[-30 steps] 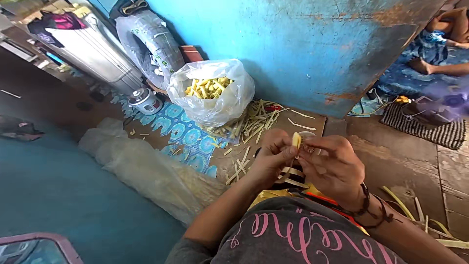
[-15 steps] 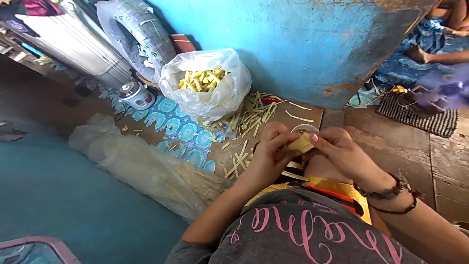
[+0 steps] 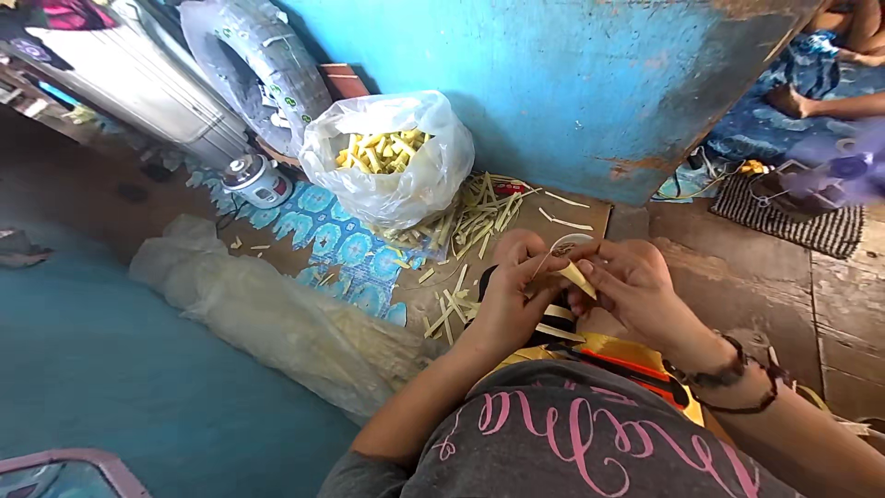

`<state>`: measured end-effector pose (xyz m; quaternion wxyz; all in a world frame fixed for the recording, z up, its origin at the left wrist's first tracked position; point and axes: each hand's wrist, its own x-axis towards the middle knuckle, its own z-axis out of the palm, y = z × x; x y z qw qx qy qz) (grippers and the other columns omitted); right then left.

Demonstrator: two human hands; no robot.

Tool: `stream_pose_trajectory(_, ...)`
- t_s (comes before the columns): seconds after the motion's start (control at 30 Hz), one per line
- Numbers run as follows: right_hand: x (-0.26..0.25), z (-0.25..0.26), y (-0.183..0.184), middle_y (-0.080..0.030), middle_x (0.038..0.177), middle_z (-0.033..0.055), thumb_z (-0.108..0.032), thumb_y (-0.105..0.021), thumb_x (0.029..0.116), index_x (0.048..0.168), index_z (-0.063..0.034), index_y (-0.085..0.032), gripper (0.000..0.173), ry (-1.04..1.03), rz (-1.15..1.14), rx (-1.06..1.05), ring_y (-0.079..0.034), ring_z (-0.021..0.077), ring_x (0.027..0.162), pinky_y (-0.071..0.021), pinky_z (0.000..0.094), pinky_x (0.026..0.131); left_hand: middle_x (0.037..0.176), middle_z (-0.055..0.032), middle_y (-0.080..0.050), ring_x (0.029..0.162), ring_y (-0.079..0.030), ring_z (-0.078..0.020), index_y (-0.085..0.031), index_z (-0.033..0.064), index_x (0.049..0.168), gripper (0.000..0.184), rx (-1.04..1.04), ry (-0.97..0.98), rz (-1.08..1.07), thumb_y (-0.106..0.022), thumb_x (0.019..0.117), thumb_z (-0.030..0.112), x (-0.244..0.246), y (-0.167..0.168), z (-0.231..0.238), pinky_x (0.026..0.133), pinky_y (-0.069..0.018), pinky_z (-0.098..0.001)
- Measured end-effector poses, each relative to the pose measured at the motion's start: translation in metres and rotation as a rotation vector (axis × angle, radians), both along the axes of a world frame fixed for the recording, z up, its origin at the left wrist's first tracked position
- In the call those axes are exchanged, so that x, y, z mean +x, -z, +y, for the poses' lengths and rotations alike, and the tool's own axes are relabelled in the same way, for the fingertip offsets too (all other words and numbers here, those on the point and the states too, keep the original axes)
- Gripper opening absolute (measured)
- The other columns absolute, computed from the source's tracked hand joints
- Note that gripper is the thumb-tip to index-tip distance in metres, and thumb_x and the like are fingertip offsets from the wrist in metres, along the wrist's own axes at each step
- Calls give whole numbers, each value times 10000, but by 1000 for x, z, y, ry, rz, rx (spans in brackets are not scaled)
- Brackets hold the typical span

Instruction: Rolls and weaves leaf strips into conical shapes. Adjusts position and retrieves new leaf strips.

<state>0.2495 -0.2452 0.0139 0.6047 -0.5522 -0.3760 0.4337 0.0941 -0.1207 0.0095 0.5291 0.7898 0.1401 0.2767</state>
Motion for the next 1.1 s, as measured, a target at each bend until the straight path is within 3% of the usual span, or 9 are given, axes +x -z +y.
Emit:
stream_pose_trajectory(0.1, 1, -5, 6, -714, 933, -66, -326, -452, 1082, 1071, -147, -677, 288, -14, -106, 37, -700, 60, 854, -605, 261, 804, 1122, -124, -586, 953, -642, -95, -716, -6, 1084, 186, 55, 8, 30, -717, 952, 125, -1, -3, 0, 816, -586, -233)
stream_pose_trajectory(0.23, -1, -4, -8, -712, 798, 32, -151, -372, 1102, 1121, -73, -646, 286, 70, 166, -82, -666, 75, 595, -576, 200, 546, 1094, -109, -681, 954, -673, -68, -729, -42, 970, 139, 89, 49, -95, -742, 920, 87, -2, 2, -1, 839, -586, -227)
stream_pose_trajectory(0.33, -3, -5, 9, -694, 1006, -23, -273, -567, 1038, 1266, -80, -637, 306, 117, -565, 130, -657, 8, 865, -563, 179, 760, 934, -58, -717, 880, -678, -33, -714, -40, 992, 139, 107, 84, -70, -699, 955, 92, -1, 1, 3, 837, -573, -215)
stream_pose_trajectory(0.43, -8, -2, 17, -680, 1109, 146, -383, -448, 1075, 1360, -55, -622, 469, 158, -1142, 238, -680, 232, 965, -580, 374, 822, 908, -69, -706, 856, -678, -44, -707, -36, 973, 125, 162, 52, -46, -694, 952, 87, 1, 2, 2, 818, -574, -219)
stream_pose_trajectory(0.7, 26, -24, 12, -686, 935, 7, -367, -347, 1114, 1448, -166, -590, 459, 140, -792, 88, -589, 20, 714, -526, 226, 667, 729, -104, -605, 647, -620, -218, -647, 6, 832, 290, 734, -274, -12, -508, 1036, 159, -15, 32, 47, 586, -536, -384)
stream_pose_trajectory(0.8, 68, -54, -3, -704, 995, -25, -411, -356, 1105, 1438, -177, -586, 468, 275, -631, 3, -612, 24, 728, -542, 223, 658, 720, -167, -602, 624, -619, -305, -637, -58, 913, 293, 737, -484, 209, -470, 1064, 130, -55, 38, 92, 585, -533, -476)
stream_pose_trajectory(0.93, 132, -109, -12, -695, 980, -45, -371, -319, 1112, 1420, -162, -549, 437, 555, -276, 55, -611, 14, 662, -526, 172, 585, 1005, -308, -663, 912, -679, -499, -633, -85, 1114, 380, 717, -772, 757, -413, 1112, 224, -150, 67, 174, 767, -533, -663)
stream_pose_trajectory(1.03, 142, -127, -15, -688, 928, -34, -303, -234, 1130, 1380, -156, -539, 422, 664, -78, 131, -605, 30, 600, -514, 164, 539, 1366, -379, -532, 1307, -493, -544, -587, -104, 1317, 488, 298, -858, 1497, -544, 1056, 306, -232, 116, 214, 1046, -389, -708)
stream_pose_trajectory(1.1, 129, -118, -12, -698, 903, -52, -308, -267, 1125, 1358, -162, -548, 393, 672, -96, 112, -613, 17, 602, -529, 166, 544, 1433, -394, -468, 1386, -405, -550, -582, -123, 1322, 655, 159, -816, 1713, -633, 989, 438, -240, 122, 215, 1088, -329, -723)
